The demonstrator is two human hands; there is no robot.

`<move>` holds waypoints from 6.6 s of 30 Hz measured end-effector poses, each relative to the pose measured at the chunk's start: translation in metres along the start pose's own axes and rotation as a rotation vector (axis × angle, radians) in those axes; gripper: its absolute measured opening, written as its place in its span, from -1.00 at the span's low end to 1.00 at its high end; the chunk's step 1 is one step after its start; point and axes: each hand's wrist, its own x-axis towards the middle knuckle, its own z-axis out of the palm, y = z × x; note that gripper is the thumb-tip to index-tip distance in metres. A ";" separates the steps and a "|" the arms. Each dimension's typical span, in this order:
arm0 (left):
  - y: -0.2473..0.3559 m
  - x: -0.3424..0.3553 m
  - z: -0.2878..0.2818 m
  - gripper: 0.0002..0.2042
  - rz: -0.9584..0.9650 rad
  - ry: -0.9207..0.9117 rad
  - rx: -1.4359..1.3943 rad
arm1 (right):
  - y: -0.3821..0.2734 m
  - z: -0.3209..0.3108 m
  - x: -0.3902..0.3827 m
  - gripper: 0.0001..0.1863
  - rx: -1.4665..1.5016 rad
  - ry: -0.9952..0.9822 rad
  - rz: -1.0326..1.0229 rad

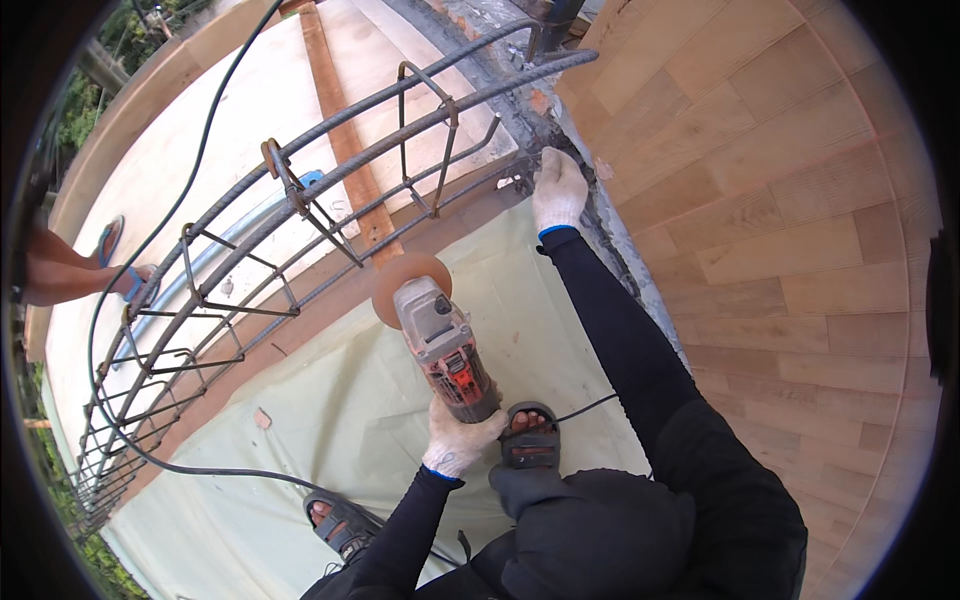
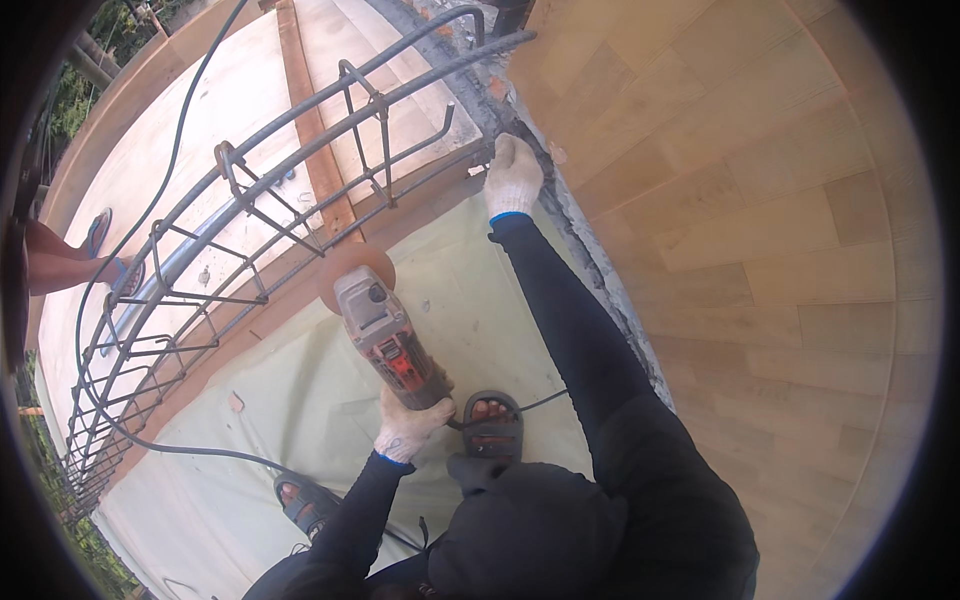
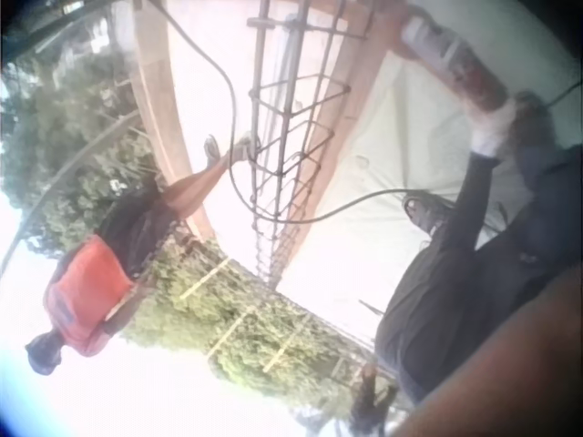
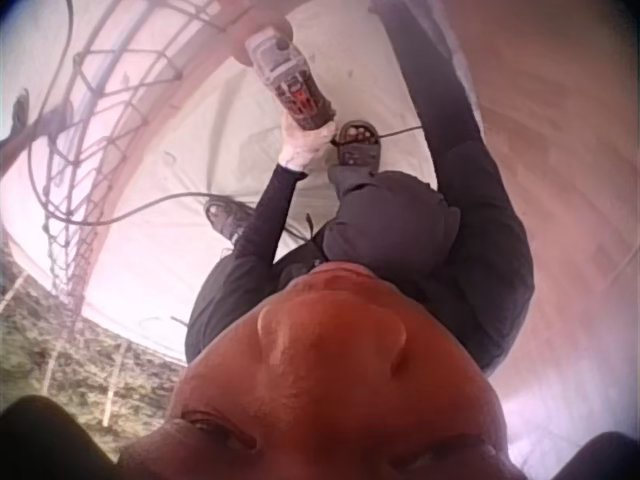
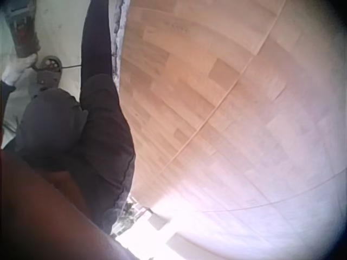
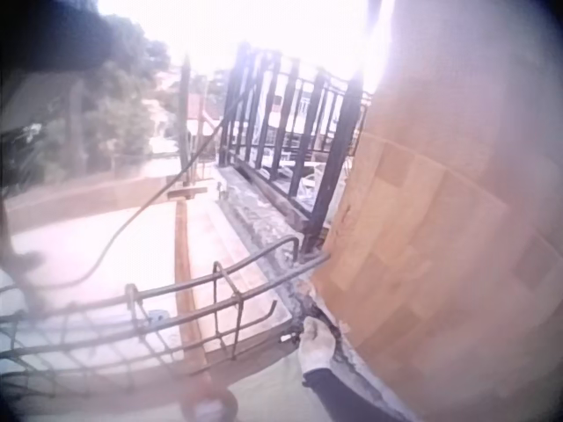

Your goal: The person uses an angle grinder to cut a metal rebar frame on a rooftop construction site. They plug in the tool, position the rebar, and cut through the metal bars while sparks fly. Another worker is visible nearby.

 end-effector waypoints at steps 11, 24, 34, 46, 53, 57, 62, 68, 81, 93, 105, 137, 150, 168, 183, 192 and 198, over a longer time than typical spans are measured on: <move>0.003 0.003 -0.003 -0.42 0.024 0.014 0.101 | -0.025 0.003 -0.006 -0.64 -0.100 0.072 -0.023; 0.024 0.047 0.018 -0.48 -0.022 -0.088 0.302 | -0.097 -0.167 -0.186 -0.32 0.245 -0.773 0.622; 0.004 0.118 0.041 -0.29 -0.014 -0.205 0.237 | -0.103 -0.122 -0.137 -0.33 0.220 -0.724 0.604; 0.034 0.185 0.050 -0.34 -0.098 -0.247 0.187 | -0.059 -0.066 -0.087 -0.24 0.131 -0.717 0.608; 0.038 0.195 0.056 -0.38 -0.106 -0.232 0.203 | -0.043 -0.054 -0.082 -0.21 0.168 -0.670 0.637; 0.039 0.199 0.059 -0.39 -0.087 -0.251 0.239 | -0.045 -0.058 -0.074 -0.26 0.179 -0.688 0.640; 0.038 0.199 0.061 -0.36 -0.096 -0.210 0.254 | -0.049 -0.062 -0.071 -0.33 0.148 -0.698 0.651; 0.036 0.205 0.057 -0.32 -0.077 -0.215 0.210 | -0.061 -0.065 -0.067 -0.39 0.122 -0.698 0.671; 0.049 0.209 0.062 -0.33 -0.109 -0.232 0.208 | -0.057 -0.057 -0.060 -0.34 0.031 -0.696 0.597; 0.045 0.206 0.064 -0.45 -0.057 -0.209 0.212 | -0.062 -0.062 -0.060 -0.36 0.058 -0.687 0.604; 0.037 0.206 0.063 -0.48 -0.024 -0.217 0.281 | -0.057 -0.066 -0.065 -0.35 0.084 -0.670 0.597; 0.035 0.211 0.062 -0.50 -0.042 -0.228 0.250 | -0.049 -0.061 -0.060 -0.39 0.125 -0.711 0.610; 0.032 0.207 0.065 -0.45 -0.042 -0.245 0.277 | -0.047 -0.068 -0.064 -0.38 0.111 -0.692 0.591; 0.041 0.215 0.060 -0.46 -0.056 -0.245 0.242 | -0.061 -0.065 -0.054 -0.42 0.124 -0.711 0.575; 0.039 0.209 0.065 -0.49 -0.060 -0.224 0.264 | -0.043 -0.059 -0.062 -0.35 0.125 -0.693 0.552; 0.028 0.210 0.061 -0.48 -0.021 -0.228 0.259 | -0.046 -0.064 -0.062 -0.38 0.108 -0.699 0.568; 0.028 0.208 0.057 -0.49 -0.058 -0.228 0.257 | -0.045 -0.063 -0.066 -0.38 0.124 -0.718 0.567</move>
